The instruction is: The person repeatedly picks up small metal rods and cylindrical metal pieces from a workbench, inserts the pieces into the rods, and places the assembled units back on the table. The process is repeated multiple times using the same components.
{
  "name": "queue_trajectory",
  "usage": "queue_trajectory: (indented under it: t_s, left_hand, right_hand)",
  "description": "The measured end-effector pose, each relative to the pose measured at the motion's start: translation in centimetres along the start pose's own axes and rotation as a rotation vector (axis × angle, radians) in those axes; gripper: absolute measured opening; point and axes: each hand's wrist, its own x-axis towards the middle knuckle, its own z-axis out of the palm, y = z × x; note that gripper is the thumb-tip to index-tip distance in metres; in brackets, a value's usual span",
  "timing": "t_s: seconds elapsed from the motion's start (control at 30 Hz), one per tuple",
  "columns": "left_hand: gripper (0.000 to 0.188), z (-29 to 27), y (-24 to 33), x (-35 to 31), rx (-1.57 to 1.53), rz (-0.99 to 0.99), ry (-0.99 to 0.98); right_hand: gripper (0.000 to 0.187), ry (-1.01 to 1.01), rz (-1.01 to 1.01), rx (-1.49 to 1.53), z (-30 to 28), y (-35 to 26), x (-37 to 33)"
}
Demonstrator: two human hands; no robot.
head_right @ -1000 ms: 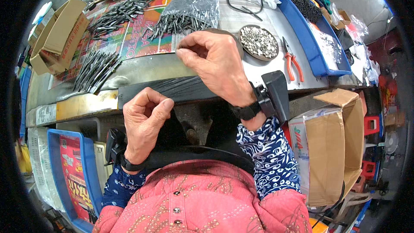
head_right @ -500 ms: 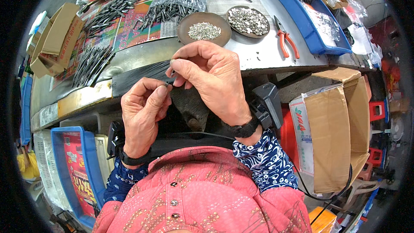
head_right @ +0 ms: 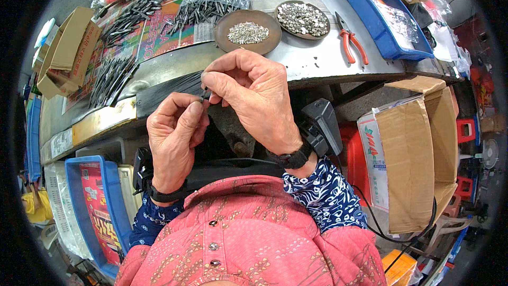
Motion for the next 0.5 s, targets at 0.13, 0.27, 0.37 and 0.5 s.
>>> queue_trajectory:
  t_s: [0.13, 0.27, 0.37, 0.5]
  left_hand:
    - [0.012, -0.07, 0.00, 0.02, 0.006, -0.012, 0.010]
    - [0.012, -0.20, -0.05, 0.09, 0.014, -0.011, 0.007]
    - [0.012, -0.26, -0.10, 0.08, 0.014, -0.010, 0.006]
    - [0.012, -0.34, -0.21, 0.01, 0.009, -0.004, 0.004]
  right_hand:
    - [0.011, -0.003, 0.002, -0.011, 0.12, 0.03, 0.01]
    - [0.010, -0.013, 0.003, 0.017, 0.19, 0.09, 0.00]
    - [0.009, -0.018, 0.008, 0.012, 0.16, 0.23, -0.02]
    - [0.006, -0.044, 0.010, 0.027, 0.05, 0.58, -0.06]
